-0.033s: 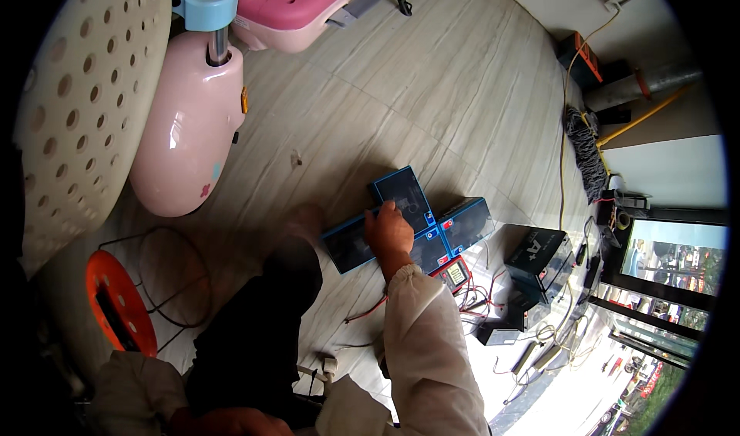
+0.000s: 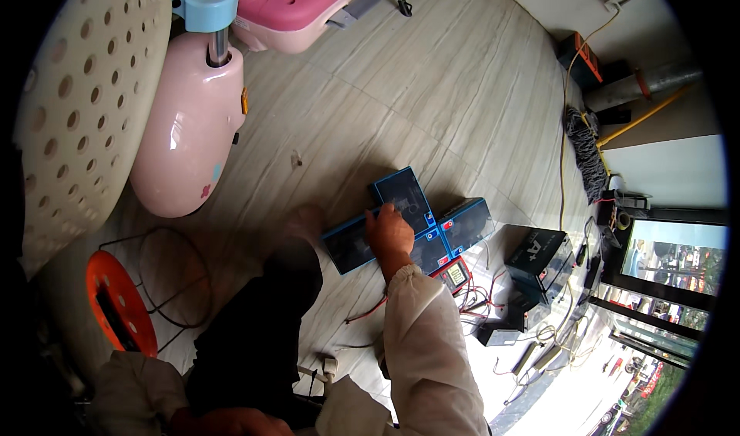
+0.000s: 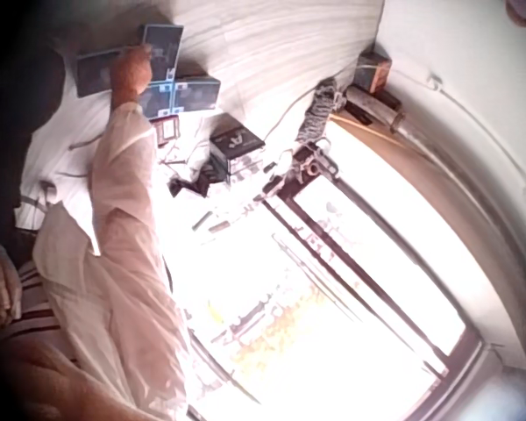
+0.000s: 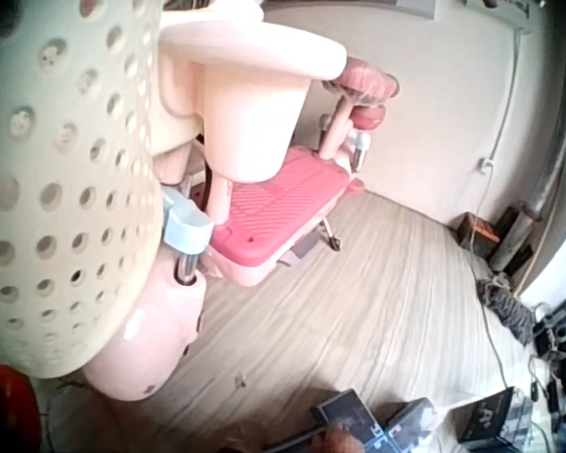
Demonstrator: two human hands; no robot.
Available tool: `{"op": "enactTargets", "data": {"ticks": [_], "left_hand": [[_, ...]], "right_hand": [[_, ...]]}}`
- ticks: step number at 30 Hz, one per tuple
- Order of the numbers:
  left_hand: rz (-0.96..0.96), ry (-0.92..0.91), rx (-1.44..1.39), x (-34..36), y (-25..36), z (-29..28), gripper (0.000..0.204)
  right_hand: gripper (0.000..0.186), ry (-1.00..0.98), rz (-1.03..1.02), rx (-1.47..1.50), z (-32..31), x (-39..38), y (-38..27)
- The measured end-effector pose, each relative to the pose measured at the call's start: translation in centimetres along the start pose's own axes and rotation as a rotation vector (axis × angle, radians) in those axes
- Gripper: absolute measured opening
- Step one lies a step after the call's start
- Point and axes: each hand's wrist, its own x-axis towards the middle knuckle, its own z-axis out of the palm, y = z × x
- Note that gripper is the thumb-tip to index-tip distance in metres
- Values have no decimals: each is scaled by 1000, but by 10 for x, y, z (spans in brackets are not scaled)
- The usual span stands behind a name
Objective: The person sits on the floor and uses a screwdriver to adjust terminals on several blue batteries connected to a multimeter. The person repeatedly tightens or loosens screws on the battery terminals while monitoring the multimeter display.
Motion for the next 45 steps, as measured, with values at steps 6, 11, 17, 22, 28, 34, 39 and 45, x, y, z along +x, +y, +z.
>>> {"op": "enactTargets", "data": {"ticks": [6,11,17,22,28,34,39,45], "left_hand": [[-20,1,-34,0,-2,0,16],[-16,-1,-10,1,-2,1,16],[8,-3,14,-1,-2,0,16],[12,-20,-1,3,-5,-3,15],[65,-18,63,5,-2,-1,16],[11,15,38,1,4,2,15],[7,11,18,1,2,1,15],[57,1,60,1,0,2,15]], "right_hand": [[22,2,-107,-83,10,5,9],[19,18,-204,-134,11,3,8],[21,16,-98,5,4,-5,-7],[21,31,-93,-79,5,0,14],[18,38,-302,-152,10,2,7],[25,40,-73,-29,-1,-5,-5],[24,-4,-46,-124,-2,1,9],[11,27,-184,-207,5,0,-2]]}}
